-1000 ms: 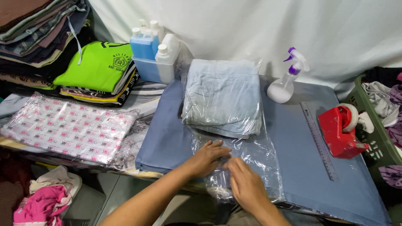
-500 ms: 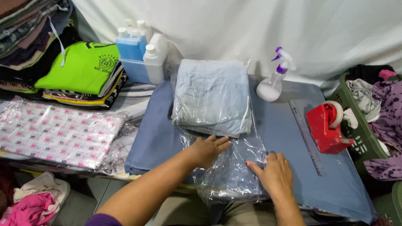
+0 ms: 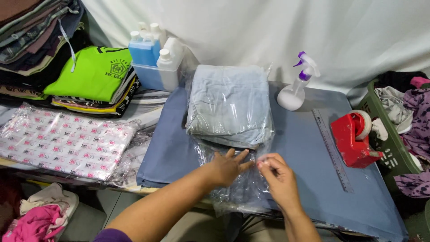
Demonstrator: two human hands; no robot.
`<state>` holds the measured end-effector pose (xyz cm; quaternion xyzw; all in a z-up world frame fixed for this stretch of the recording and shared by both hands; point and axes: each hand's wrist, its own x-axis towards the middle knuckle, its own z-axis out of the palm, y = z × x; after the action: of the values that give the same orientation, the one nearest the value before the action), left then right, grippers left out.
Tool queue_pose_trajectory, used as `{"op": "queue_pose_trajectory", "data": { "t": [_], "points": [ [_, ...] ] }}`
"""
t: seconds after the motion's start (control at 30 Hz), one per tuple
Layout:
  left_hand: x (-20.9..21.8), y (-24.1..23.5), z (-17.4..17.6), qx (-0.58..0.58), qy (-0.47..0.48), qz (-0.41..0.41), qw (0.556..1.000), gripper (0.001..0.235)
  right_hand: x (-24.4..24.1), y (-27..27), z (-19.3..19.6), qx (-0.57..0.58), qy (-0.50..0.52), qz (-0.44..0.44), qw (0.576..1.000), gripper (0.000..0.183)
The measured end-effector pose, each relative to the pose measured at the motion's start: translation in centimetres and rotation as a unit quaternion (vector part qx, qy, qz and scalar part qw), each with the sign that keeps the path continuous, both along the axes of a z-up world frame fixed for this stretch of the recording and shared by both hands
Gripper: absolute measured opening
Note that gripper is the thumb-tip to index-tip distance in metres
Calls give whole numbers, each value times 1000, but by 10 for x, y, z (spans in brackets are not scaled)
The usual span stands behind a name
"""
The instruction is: Packing folded clothes into a clear plastic bag and sealing it with tape.
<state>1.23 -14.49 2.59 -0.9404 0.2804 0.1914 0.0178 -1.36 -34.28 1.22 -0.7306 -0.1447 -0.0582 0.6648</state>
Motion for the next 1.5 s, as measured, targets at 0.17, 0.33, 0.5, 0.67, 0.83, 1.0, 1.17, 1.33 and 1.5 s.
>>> {"op": "queue_pose_trajectory", "data": {
  "t": [0.17, 0.33, 0.5, 0.67, 0.83, 1.0, 1.17, 1.33, 1.5],
  "points": [
    [-18, 19, -27, -64, -60, -13, 996, 88, 7, 33, 3, -40, -22, 16, 999, 12],
    [-18, 45, -51, -276, -155, 15, 948, 82, 12, 55, 2, -38, -65, 50, 996, 11],
    [-22, 50, -64, -495, -182, 49, 848, 112, 18, 72, -15, -84, -49, 44, 994, 13],
    [-22, 51, -61, -507, -124, 70, 850, 124, 17, 76, -27, -133, -34, 73, 988, 16],
    [-28, 48, -58, -516, -109, 112, 842, 131, 22, 65, -51, -201, -139, 93, 965, 32],
    [-32, 46, -52, -501, -145, 140, 841, 132, 20, 65, -50, -271, -128, 126, 946, 54],
    [-49, 47, -26, -421, -305, 61, 852, 118, 6, 73, -27, -326, -104, 147, 928, 58],
    [-61, 64, -28, -353, -254, -15, 900, 86, 3, 71, -36, -429, -10, 136, 893, 39],
    [-68, 75, -5, -399, -141, 31, 906, 81, -4, 66, -28, -347, -154, 136, 915, 45]
  ]
}}
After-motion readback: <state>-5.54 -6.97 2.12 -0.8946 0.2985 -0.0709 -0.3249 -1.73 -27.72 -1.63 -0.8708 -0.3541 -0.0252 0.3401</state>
